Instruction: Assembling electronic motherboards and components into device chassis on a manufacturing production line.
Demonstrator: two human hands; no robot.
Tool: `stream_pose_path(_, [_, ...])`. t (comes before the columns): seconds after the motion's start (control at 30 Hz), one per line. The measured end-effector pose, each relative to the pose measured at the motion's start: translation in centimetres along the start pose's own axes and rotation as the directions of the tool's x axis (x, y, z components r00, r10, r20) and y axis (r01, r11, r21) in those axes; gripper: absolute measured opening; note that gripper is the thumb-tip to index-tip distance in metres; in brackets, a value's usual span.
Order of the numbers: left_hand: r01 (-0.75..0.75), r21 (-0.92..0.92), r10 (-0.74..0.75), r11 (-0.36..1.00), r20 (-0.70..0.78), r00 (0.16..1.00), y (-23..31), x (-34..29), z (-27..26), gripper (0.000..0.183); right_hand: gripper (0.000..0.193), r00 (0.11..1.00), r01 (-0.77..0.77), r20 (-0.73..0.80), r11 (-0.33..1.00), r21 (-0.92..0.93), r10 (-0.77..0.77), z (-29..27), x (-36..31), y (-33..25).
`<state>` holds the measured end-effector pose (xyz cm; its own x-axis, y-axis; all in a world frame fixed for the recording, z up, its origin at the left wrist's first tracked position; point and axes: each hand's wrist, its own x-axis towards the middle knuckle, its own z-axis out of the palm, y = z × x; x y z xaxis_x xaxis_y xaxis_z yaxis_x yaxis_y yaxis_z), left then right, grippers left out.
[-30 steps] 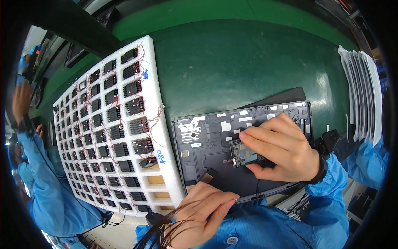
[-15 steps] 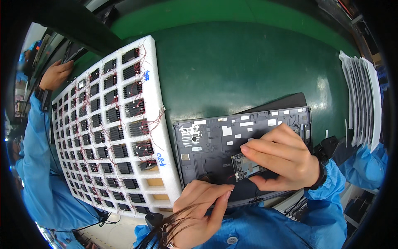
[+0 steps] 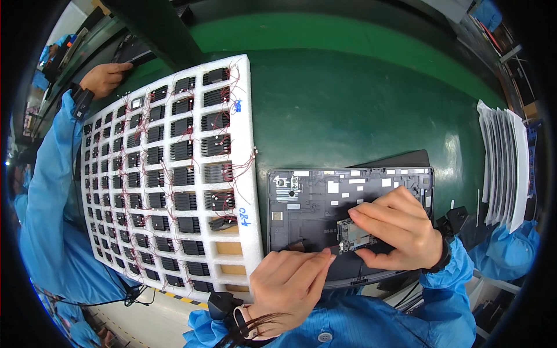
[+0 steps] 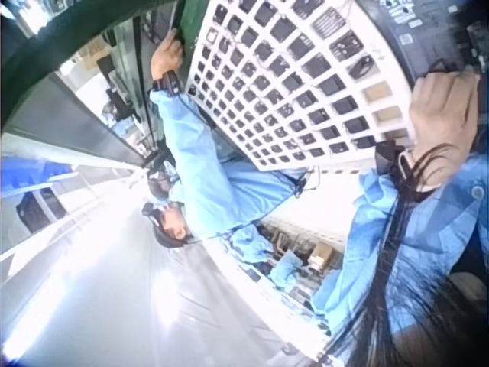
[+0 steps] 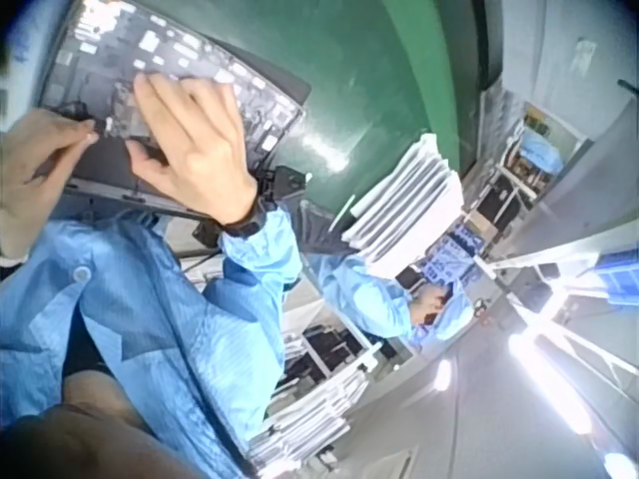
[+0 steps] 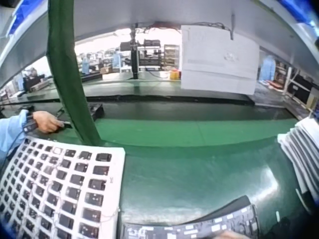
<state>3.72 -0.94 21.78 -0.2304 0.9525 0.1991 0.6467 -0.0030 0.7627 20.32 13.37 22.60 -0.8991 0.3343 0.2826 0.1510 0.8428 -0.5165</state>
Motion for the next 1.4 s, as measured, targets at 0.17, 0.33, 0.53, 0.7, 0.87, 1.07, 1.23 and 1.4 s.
stream_pose_path(0.17, [-0.052, 0.100, 0.054, 0.994, -0.019, 0.998, -0.19, 0.58, 0.68, 0.016, 0.058, 1.000, -0.006, -0.011, 1.000, -0.007, 0.006, 0.12, -0.19, 0.26])
stream_pose_path(0.33, [-0.137, 0.184, 0.131, 0.973, 0.045, 0.990, 0.03, 0.50, 0.25, 0.018, 0.058, 1.000, -0.002, -0.004, 0.999, -0.054, 0.002, 0.48, -0.11, 0.45])
stream_pose_path(0.53, [-0.125, 0.152, 0.110, 0.980, 0.104, 0.988, -0.10, 0.62, 0.51, 0.017, 0.057, 1.000, -0.002, 0.027, 1.000, -0.007, 0.002, 0.21, -0.34, 0.52])
stream_pose_path(0.7, [-0.114, 0.130, 0.098, 0.985, 0.125, 0.987, -0.24, 0.77, 0.77, 0.016, 0.057, 1.000, 0.019, 0.019, 0.998, 0.052, -0.020, 0.26, -0.55, 0.54])
stream_pose_path(0.87, [-0.126, 0.164, 0.102, 0.978, 0.146, 0.984, -0.10, 0.78, 0.60, 0.016, 0.055, 0.999, 0.019, 0.035, 0.999, 0.040, -0.021, 0.46, -0.52, 0.30])
stream_pose_path(1.07, [-0.163, 0.175, 0.138, 0.971, 0.146, 0.980, -0.14, 0.85, 0.71, 0.018, 0.053, 0.999, 0.015, 0.036, 1.000, 0.026, -0.016, 0.61, -0.65, 0.10])
stream_pose_path(1.23, [-0.162, 0.188, 0.133, 0.969, 0.159, 0.978, -0.08, 0.76, 0.76, 0.018, 0.053, 0.999, 0.000, 0.035, 0.999, 0.035, -0.001, 0.60, -0.71, -0.07])
stream_pose_path(1.4, [-0.154, 0.230, 0.116, 0.961, 0.169, 0.979, 0.34, 0.74, 0.81, 0.017, 0.053, 1.000, 0.002, 0.022, 1.000, 0.020, -0.003, 0.80, -0.82, -0.16])
